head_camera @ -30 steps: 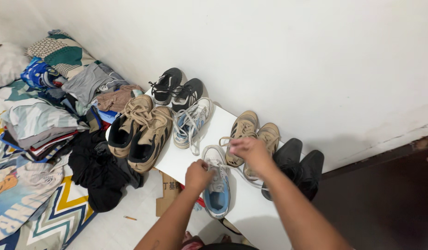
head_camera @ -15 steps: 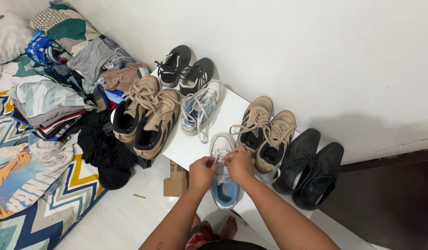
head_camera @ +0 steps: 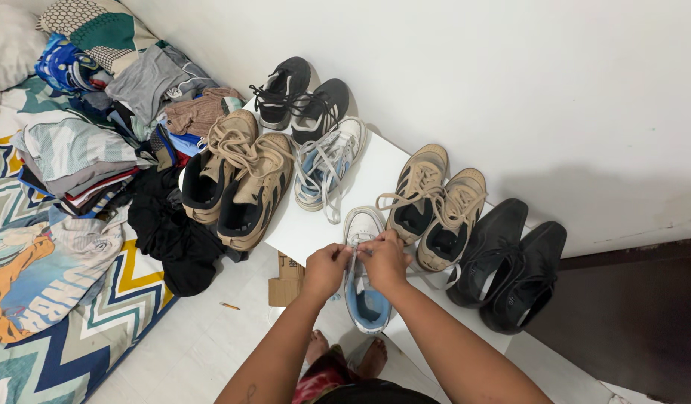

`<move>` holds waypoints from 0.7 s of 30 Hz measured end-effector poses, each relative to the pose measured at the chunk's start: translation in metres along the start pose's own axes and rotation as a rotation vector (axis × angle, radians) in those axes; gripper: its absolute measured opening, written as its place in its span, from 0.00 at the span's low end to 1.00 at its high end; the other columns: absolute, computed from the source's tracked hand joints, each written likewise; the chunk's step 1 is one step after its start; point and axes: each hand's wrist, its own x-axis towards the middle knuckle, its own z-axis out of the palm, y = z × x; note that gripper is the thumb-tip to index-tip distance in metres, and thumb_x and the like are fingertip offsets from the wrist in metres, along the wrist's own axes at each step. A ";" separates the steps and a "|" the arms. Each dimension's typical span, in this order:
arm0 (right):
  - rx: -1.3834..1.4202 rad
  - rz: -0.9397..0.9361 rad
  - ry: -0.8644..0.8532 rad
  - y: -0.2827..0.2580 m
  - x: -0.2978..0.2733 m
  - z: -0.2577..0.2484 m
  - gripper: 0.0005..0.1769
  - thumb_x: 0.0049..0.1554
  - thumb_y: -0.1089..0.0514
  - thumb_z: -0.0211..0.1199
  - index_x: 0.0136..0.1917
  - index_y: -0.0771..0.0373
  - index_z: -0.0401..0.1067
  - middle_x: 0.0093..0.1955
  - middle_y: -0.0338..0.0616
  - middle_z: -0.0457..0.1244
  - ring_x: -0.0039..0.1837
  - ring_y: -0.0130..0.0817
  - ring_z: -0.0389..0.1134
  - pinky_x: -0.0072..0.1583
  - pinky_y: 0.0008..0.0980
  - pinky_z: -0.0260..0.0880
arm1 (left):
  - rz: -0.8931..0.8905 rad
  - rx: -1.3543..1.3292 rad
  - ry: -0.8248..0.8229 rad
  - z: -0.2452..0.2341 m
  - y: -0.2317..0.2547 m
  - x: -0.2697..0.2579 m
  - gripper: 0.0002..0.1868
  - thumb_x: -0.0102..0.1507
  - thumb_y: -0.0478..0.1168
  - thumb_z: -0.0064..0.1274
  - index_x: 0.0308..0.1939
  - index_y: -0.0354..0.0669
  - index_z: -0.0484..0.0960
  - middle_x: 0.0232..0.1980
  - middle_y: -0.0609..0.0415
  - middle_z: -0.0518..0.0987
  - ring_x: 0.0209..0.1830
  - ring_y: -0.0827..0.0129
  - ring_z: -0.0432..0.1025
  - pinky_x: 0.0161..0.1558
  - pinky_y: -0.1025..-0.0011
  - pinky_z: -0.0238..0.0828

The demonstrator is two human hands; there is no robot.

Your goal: The person removes laces from several pairs of shoes arranged on a white table, then re-laces each shoe by threading the laces through the eyelets and tying them. The person handles multiple pairs of sneakers and casual shoes one at a time.

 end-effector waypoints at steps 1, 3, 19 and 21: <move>0.001 0.012 -0.001 0.000 0.000 -0.001 0.03 0.50 0.54 0.73 0.40 0.47 0.83 0.57 0.35 0.59 0.67 0.35 0.57 0.63 0.49 0.51 | 0.017 -0.024 0.003 0.000 0.001 0.001 0.12 0.63 0.45 0.58 0.43 0.42 0.87 0.33 0.50 0.85 0.33 0.64 0.79 0.41 0.68 0.75; -0.004 0.007 0.009 0.000 -0.002 -0.002 0.04 0.49 0.55 0.72 0.41 0.47 0.83 0.58 0.35 0.59 0.67 0.36 0.58 0.64 0.49 0.51 | 0.049 -0.072 0.010 0.000 0.002 0.002 0.10 0.60 0.43 0.61 0.40 0.41 0.86 0.33 0.53 0.86 0.33 0.68 0.80 0.41 0.69 0.75; -0.038 0.027 0.169 -0.027 -0.059 -0.010 0.11 0.43 0.50 0.73 0.30 0.58 0.79 0.70 0.39 0.56 0.73 0.41 0.53 0.68 0.57 0.43 | -0.054 -0.316 0.057 -0.011 -0.053 0.018 0.06 0.63 0.35 0.55 0.40 0.35 0.84 0.32 0.52 0.85 0.31 0.72 0.78 0.38 0.74 0.74; -0.043 0.014 0.197 -0.026 -0.059 -0.008 0.10 0.43 0.51 0.73 0.29 0.59 0.79 0.70 0.41 0.56 0.73 0.45 0.52 0.69 0.58 0.42 | -0.071 -0.271 0.099 -0.034 -0.091 0.022 0.08 0.65 0.36 0.54 0.42 0.34 0.85 0.33 0.51 0.85 0.32 0.71 0.77 0.39 0.74 0.73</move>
